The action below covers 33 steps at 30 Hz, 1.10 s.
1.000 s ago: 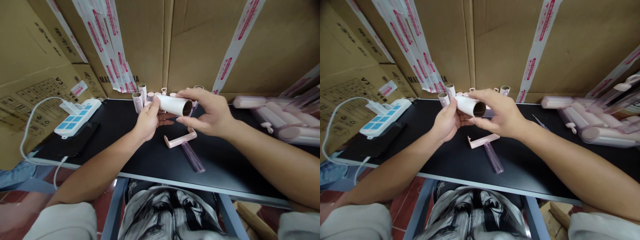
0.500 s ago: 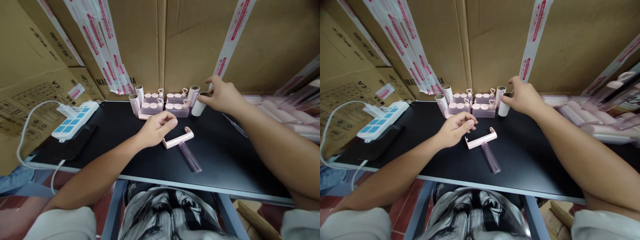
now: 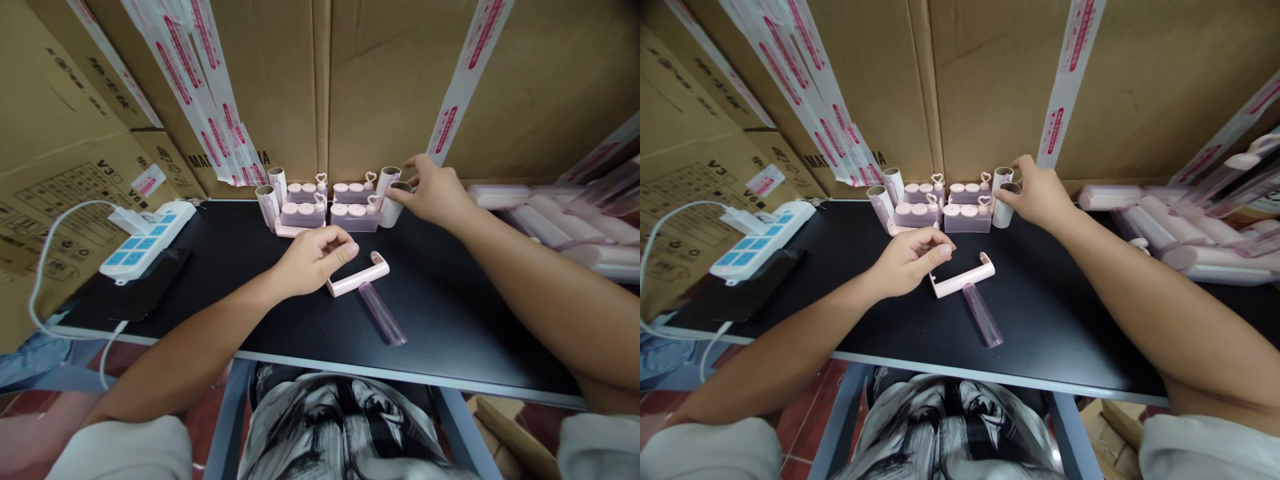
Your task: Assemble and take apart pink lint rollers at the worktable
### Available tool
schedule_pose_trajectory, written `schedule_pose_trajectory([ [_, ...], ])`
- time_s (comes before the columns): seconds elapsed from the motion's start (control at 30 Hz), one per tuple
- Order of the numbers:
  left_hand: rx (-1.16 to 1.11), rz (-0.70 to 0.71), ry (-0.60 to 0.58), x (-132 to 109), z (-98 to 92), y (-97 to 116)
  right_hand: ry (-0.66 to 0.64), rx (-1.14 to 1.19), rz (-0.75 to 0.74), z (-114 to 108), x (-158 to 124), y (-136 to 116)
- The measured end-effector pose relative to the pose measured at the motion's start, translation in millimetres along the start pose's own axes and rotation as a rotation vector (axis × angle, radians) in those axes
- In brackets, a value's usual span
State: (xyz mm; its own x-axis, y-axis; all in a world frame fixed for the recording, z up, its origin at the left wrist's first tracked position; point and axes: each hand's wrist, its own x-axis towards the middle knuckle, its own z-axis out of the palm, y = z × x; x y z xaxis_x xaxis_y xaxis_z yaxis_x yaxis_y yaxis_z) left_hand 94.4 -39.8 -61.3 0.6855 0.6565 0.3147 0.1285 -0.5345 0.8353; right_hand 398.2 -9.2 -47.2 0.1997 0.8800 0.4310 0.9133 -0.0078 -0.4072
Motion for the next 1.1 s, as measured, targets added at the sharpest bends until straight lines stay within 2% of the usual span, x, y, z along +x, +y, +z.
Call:
schedule_pose_trajectory([
  [0.1, 0.048, 0.008, -0.015, 0, -1.1, 1, 0.001, 0.018, 0.008, 2, 0, 0],
  [0.2, 0.233, 0.084, -0.050, 0, -2.2, 3, 0.021, 0.024, 0.003, -7, -3, -6],
  [0.27, 0.414, 0.138, -0.132, 0, -1.5, 5, 0.074, 0.029, -0.032, -19, -8, -15],
  [0.37, 0.646, 0.135, -0.333, 0, 3.2, 7, 0.125, 0.090, -0.133, -37, -24, -35],
  [0.47, 0.741, 0.115, -0.453, 0, 9.0, 7, 0.073, 0.133, -0.237, -49, -52, -57],
  [0.5, 0.738, 0.115, -0.461, 0, 10.2, 7, 0.004, 0.135, -0.270, -51, -64, -62],
  [0.6, 0.715, 0.115, -0.354, 0, 11.0, 5, -0.204, 0.151, -0.333, -50, -98, -70],
  [0.63, 0.717, 0.122, -0.279, -1, 10.6, 5, -0.213, 0.160, -0.331, -48, -108, -69],
  [0.73, 0.733, 0.183, -0.019, -4, 10.3, 4, -0.129, 0.224, -0.285, -38, -130, -60],
  [0.83, 0.700, 0.299, 0.127, -10, 13.1, 6, -0.215, 0.316, -0.359, -25, -137, -50],
  [0.9, 0.661, 0.338, 0.148, -14, 15.3, 10, -0.287, 0.354, -0.471, -18, -136, -46],
  [1.0, 0.609, 0.254, 0.124, -17, 14.6, 19, -0.239, 0.355, -0.622, -12, -131, -42],
  [1.1, 0.520, 0.218, -0.044, -14, 8.0, 27, -0.227, 0.341, -0.731, -10, -127, -39],
])
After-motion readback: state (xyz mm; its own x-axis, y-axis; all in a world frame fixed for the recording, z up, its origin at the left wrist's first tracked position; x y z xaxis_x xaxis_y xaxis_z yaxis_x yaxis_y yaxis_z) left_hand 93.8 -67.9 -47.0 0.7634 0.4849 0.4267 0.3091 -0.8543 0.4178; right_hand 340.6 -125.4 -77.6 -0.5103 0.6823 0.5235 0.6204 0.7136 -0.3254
